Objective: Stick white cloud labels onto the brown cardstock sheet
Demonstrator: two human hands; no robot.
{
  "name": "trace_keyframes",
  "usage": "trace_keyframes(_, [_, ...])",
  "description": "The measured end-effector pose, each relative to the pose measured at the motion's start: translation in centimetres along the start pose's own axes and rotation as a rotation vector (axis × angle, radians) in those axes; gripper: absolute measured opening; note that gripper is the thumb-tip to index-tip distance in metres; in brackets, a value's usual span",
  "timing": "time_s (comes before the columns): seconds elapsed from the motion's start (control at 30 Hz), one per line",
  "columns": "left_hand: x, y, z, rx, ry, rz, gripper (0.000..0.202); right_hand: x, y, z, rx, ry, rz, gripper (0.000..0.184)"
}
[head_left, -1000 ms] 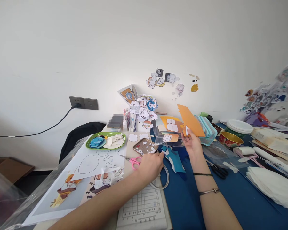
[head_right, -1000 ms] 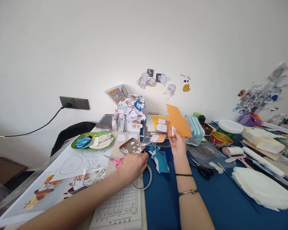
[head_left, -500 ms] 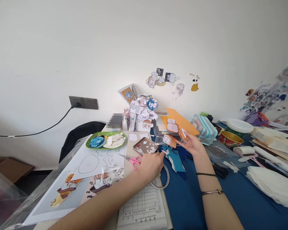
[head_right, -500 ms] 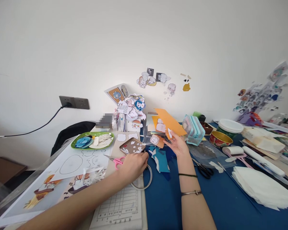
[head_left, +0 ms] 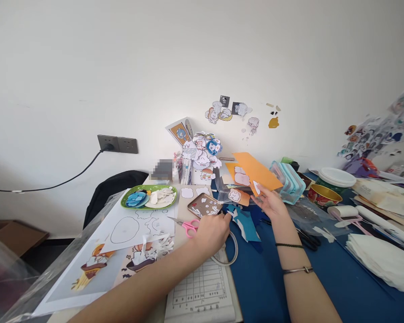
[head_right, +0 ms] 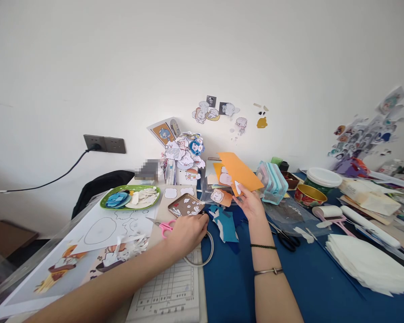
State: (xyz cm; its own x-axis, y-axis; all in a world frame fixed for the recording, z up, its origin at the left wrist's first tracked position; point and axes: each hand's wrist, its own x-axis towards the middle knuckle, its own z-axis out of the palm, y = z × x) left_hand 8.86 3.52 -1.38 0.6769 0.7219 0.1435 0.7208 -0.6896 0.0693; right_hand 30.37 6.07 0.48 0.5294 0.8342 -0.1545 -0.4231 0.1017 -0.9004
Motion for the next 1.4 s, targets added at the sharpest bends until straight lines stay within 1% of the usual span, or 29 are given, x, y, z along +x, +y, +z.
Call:
trace_keyframes(0.17, [0.0,0.0,0.0,-0.003,0.000,-0.003,0.016,0.5,0.5,0.0,-0.141,0.053,-0.036,0.025])
trace_keyframes(0.33, [0.0,0.1,-0.1,-0.006,-0.009,-0.015,0.017,1.7,1.6,-0.7,-0.252,0.090,-0.004,0.029])
trace_keyframes(0.47, [0.0,0.1,-0.1,-0.007,-0.019,-0.025,0.019,2.8,2.6,-1.4,-0.284,0.130,0.021,0.031])
trace_keyframes(0.67, [-0.1,0.2,-0.2,-0.007,-0.016,-0.026,0.020,3.5,3.5,-2.1,-0.281,0.160,0.024,0.032])
trace_keyframes(0.97, [-0.1,0.2,-0.2,-0.007,-0.018,-0.025,0.020,3.5,3.2,-1.9,-0.229,0.116,0.086,0.031])
trace_keyframes(1.2, [-0.1,0.2,-0.4,-0.014,-0.012,-0.016,0.018,2.6,2.8,-1.0,-0.125,0.121,0.018,0.031])
trace_keyframes(1.4, [-0.1,0.3,-0.5,-0.019,-0.010,-0.023,0.018,2.3,2.8,-0.5,-0.017,0.119,-0.059,0.030])
